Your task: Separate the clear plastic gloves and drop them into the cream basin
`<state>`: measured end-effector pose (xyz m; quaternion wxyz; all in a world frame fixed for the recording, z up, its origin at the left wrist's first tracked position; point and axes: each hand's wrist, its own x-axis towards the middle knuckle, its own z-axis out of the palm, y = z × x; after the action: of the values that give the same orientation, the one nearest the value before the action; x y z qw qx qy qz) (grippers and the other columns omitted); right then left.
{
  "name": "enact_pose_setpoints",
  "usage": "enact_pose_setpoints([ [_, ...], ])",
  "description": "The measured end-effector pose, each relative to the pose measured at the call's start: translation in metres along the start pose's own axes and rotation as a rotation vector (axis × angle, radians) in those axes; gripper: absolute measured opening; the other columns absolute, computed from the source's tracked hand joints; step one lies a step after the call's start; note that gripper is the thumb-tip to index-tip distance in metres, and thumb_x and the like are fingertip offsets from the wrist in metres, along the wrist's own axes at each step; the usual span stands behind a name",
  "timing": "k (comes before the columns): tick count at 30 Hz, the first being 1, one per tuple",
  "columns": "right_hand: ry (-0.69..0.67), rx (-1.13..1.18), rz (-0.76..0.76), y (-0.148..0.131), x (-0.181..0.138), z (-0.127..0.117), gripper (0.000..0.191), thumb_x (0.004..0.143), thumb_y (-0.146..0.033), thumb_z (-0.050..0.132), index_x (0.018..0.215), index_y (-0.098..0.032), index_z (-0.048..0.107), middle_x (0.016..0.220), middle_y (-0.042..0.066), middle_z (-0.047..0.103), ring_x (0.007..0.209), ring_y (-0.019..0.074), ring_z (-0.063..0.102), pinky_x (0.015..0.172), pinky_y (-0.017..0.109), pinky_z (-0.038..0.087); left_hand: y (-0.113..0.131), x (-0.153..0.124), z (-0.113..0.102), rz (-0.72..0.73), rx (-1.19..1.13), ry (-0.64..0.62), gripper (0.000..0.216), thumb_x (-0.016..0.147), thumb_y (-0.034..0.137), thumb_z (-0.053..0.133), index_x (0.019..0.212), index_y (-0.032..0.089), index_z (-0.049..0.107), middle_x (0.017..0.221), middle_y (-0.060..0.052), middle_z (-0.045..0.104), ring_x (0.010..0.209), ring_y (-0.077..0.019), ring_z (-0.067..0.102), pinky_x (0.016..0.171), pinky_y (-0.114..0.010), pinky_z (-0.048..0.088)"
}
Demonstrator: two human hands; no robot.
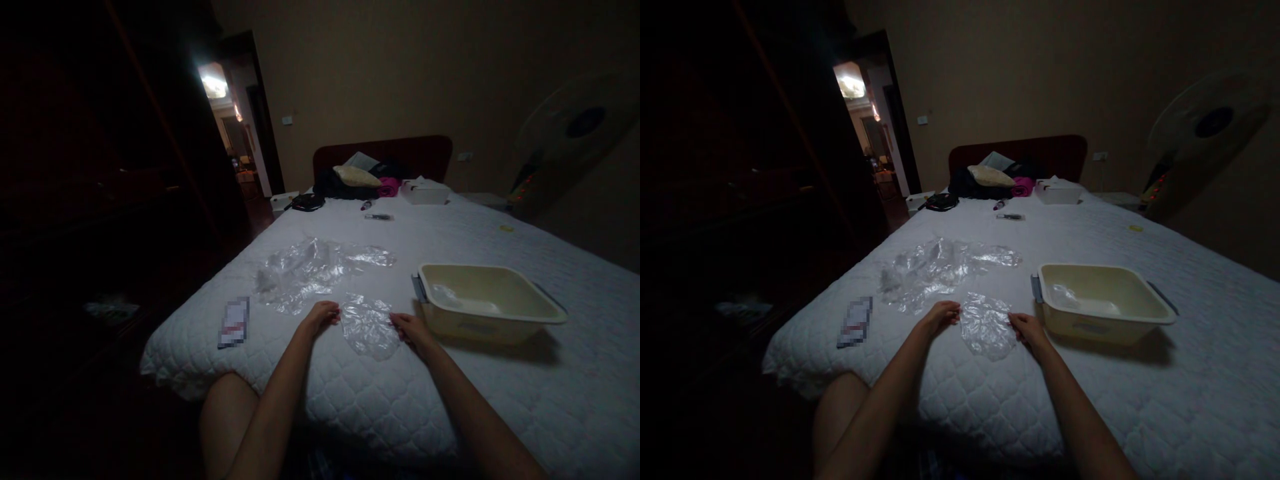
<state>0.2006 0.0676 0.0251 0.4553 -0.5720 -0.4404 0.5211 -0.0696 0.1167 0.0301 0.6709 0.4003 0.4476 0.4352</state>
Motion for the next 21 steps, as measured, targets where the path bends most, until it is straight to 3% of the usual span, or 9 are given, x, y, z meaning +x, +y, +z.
enact_pose_setpoints([
  [7,0.005,0.064,-0.019,0.002,-0.006,0.001,0.046,0.056,-0.043,0.073,0.09,-0.014,0.065,0.058,-0.002,0.056,0.041,0.004,0.037,0.038,0.019,0.024,-0.004,0.001,0.005,-0.009,0.016,-0.012,0.028,0.054,0.019,0.078,0.077,0.01,0.064,0.061,-0.001,0.058,0.05,-0.0075,0.051,0.05,-0.02,0.041],
  [21,0.075,0.057,-0.126,0.018,-0.004,-0.001,0.046,0.051,-0.041,0.075,0.088,-0.015,0.068,0.071,0.003,0.065,0.056,0.0111,0.05,0.049,0.024,0.034,-0.012,-0.009,0.005,0.054,0.037,0.05,0.033,0.05,0.024,0.083,0.077,0.011,0.068,0.065,-0.002,0.061,0.056,-0.0072,0.053,0.055,-0.02,0.043],
])
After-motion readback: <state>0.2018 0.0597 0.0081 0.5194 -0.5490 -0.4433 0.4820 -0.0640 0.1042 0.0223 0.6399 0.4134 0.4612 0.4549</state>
